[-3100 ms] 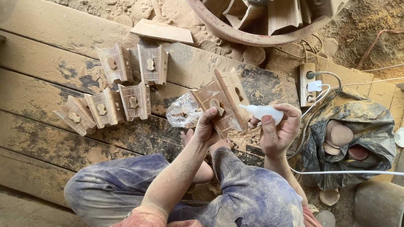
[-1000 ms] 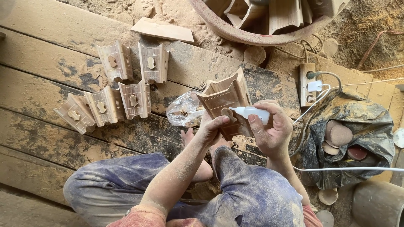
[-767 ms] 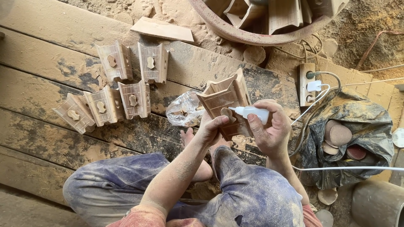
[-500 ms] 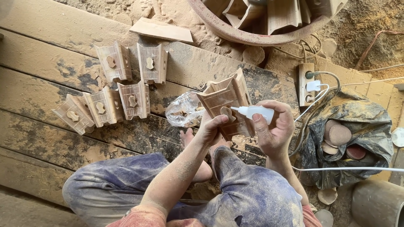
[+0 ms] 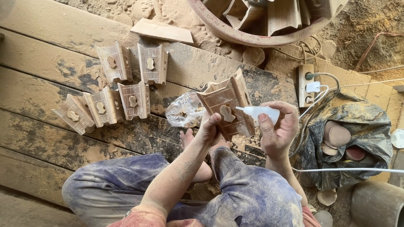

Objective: The person sits on the floor and repeatedly applies glue from a small bottle to small wooden pieces, then presses them onto larger wooden components. The person handles the pieces one at a time, placing finished items aside.

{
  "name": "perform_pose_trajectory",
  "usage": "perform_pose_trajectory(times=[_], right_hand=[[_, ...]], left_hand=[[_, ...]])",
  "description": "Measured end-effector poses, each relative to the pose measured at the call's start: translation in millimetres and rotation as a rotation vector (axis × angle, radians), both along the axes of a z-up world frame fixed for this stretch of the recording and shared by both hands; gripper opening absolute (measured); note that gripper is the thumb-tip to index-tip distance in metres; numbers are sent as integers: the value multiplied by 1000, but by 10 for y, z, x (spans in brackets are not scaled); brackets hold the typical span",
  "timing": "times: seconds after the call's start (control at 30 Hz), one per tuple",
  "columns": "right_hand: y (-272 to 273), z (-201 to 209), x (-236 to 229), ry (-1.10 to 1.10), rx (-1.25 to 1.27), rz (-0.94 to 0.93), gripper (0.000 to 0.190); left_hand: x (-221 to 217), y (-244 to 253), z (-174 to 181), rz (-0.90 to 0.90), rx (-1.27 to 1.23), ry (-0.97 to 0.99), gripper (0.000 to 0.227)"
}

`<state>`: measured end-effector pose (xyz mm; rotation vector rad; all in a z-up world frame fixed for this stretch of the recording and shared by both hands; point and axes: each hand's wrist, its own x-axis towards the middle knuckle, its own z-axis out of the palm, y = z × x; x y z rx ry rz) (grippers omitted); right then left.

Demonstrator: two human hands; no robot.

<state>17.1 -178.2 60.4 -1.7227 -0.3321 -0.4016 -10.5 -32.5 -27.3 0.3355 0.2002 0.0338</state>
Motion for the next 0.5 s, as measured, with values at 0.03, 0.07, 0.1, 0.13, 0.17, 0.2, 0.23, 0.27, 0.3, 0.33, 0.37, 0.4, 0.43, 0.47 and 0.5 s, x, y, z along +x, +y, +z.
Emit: perform_pose_trajectory(times=[0.03, 0.07, 0.1, 0.13, 0.17, 0.2, 0.23, 0.27, 0.3, 0.33, 0.37, 0.4, 0.43, 0.47, 0.5], right_hand=[[24, 10, -5, 0, 0, 0, 28], [32, 26, -15, -4, 10, -22, 28], [15, 43, -9, -8, 19, -44, 28], [9, -67, -19, -15, 1, -83, 28], [-32, -178, -11, 40, 25, -103, 30], [-124, -271, -53, 75, 40, -173, 32], [-96, -270, -83, 47, 12, -263, 32], [-120, -264, -36, 62, 119, -211, 31], [-152, -273, 41, 68, 225, -156, 31], [-246, -170, 30, 42, 209, -224, 31], [-299, -80, 7, 13, 200, -157, 28], [-257, 4, -14, 9, 206, -49, 25], [-289, -2, -35, 8, 203, -75, 25], [-314, -13, -17, -1, 247, -74, 24], [-331, -23, 1, -10, 291, -72, 24]], left_hand=[[6, 67, 112, 0, 0, 0, 47], [16, 115, 223, -42, 16, 50, 43], [43, 140, 334, -84, 33, 100, 40], [50, 177, 334, -124, 17, 91, 40], [76, 184, 333, -81, -75, 365, 43], [146, 148, 318, -95, -156, 630, 48], [72, 174, 117, -194, -159, 613, 48], [84, 159, -80, -137, -103, 555, 53], [137, 146, -299, -80, -54, 492, 60], [185, 66, -186, -153, -56, 476, 60], [222, 31, -87, -189, -92, 229, 55], [172, 105, 37, -180, -128, 2, 57], [170, 93, 22, -206, -131, 5, 57], [185, 88, 4, -204, -74, -46, 40], [202, 91, -14, -203, -18, -97, 26]])
